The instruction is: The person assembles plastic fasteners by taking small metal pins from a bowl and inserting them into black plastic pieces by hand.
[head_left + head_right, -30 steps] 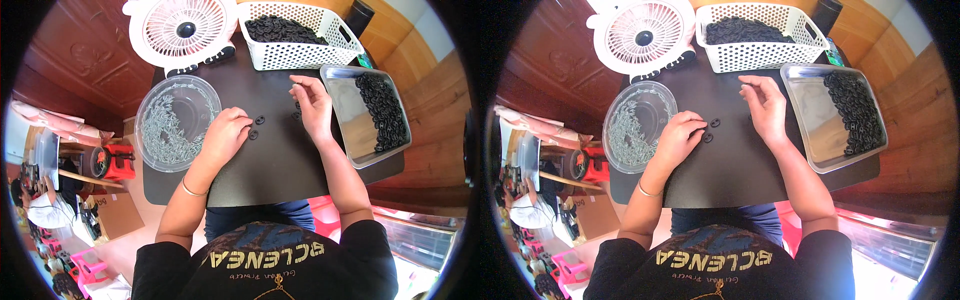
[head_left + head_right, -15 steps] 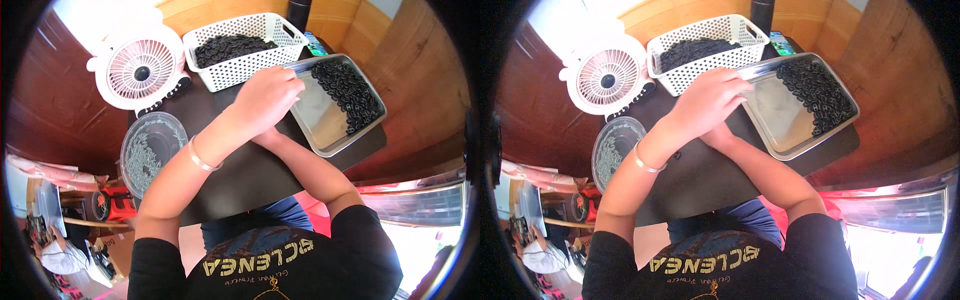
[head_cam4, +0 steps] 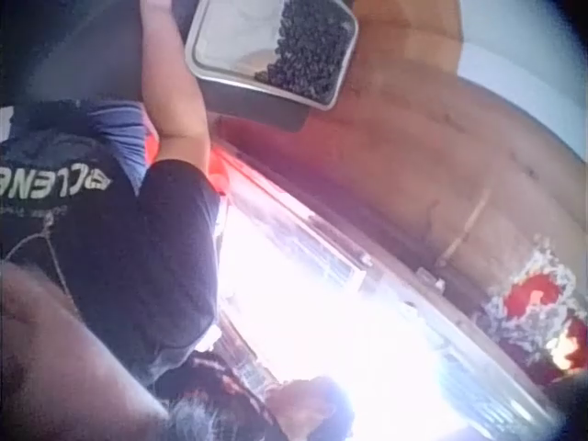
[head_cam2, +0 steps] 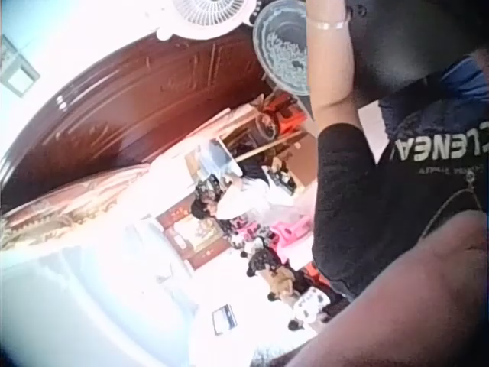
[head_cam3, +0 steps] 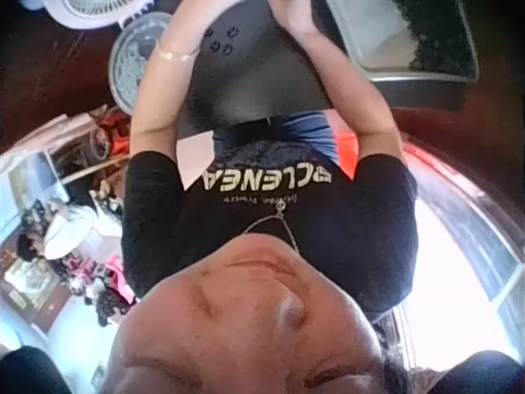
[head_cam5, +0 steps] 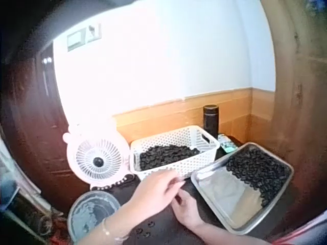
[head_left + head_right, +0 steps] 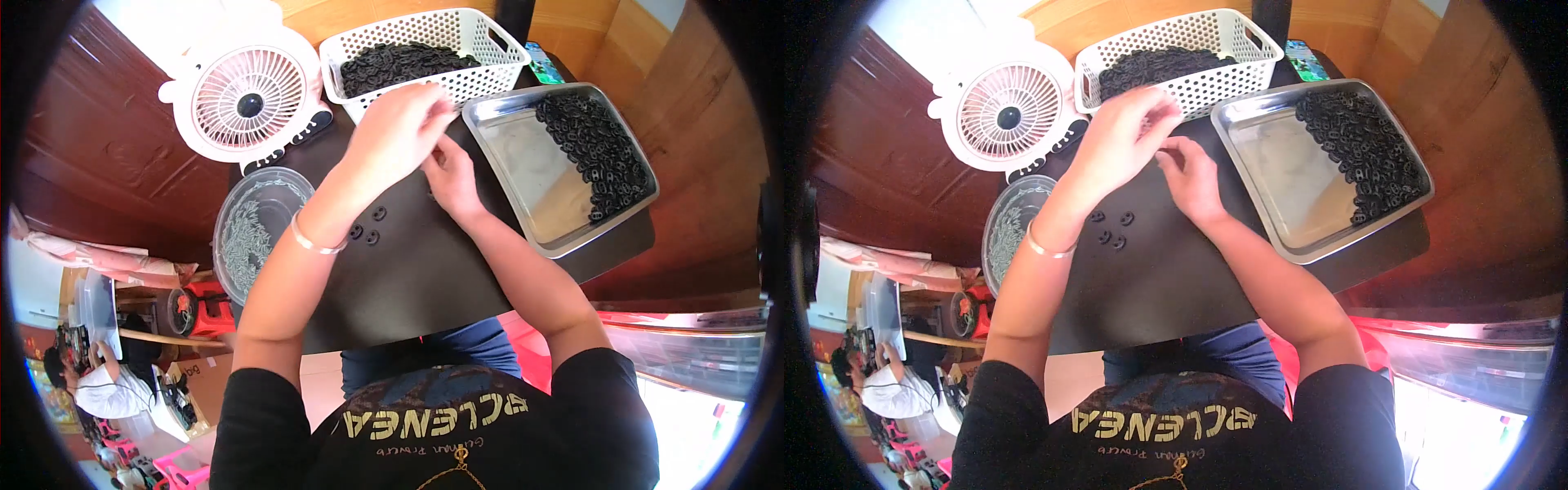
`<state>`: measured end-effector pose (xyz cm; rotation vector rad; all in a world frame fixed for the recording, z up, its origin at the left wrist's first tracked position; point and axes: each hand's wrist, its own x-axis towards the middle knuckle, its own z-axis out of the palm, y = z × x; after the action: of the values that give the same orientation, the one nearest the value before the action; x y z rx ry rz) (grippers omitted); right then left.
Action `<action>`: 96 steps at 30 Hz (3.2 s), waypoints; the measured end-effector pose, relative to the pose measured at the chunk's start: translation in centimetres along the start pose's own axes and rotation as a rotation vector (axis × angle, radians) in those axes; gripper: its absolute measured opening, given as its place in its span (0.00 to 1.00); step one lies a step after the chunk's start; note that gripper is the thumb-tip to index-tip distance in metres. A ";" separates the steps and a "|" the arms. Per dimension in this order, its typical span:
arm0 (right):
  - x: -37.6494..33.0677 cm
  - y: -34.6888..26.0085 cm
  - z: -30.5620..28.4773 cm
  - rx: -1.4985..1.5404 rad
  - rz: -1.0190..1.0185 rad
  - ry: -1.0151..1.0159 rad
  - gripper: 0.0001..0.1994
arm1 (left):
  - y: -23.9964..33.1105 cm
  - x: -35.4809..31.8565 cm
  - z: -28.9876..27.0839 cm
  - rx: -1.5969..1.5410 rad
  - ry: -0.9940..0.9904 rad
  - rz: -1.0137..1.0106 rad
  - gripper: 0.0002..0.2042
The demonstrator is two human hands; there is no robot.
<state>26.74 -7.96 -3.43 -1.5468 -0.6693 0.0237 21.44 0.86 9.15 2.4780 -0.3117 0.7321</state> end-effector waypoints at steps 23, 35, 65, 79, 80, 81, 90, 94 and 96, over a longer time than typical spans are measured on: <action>0.5 -1.4 -0.6 0.173 0.126 0.015 0.08 | -2.3 -11.0 4.7 0.309 -0.167 -0.075 0.08; -1.2 -3.2 0.2 0.305 0.236 -0.348 0.08 | -2.2 -15.0 -0.3 -1.021 0.207 -0.704 0.08; 0.3 0.4 -0.3 0.232 0.088 0.060 0.06 | -0.3 -6.4 2.7 0.131 0.016 -0.010 0.04; 0.1 0.1 1.5 -0.027 -0.220 0.029 0.05 | 0.2 7.2 19.5 0.091 -0.052 0.358 0.05; 0.0 0.0 1.3 -0.032 -0.197 0.029 0.05 | 0.2 7.8 20.3 0.081 -0.053 0.369 0.05; -0.1 -0.1 1.3 -0.036 -0.173 0.026 0.05 | 0.2 8.3 20.9 0.130 -0.130 0.353 0.05; 0.0 -0.3 1.1 0.016 -0.159 0.040 0.04 | 0.2 8.7 21.5 0.193 -0.259 0.315 0.03; -0.1 -0.3 0.9 -0.005 -0.157 0.027 0.04 | 0.4 8.3 20.9 0.204 -0.297 0.345 0.04; 0.0 -0.3 0.8 -0.014 -0.170 0.031 0.04 | 0.6 8.1 20.4 0.213 -0.318 0.333 0.04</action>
<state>26.31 -7.28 -3.24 -1.4960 -0.7756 -0.1323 36.77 -11.44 -0.59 2.7823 -0.8172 0.5152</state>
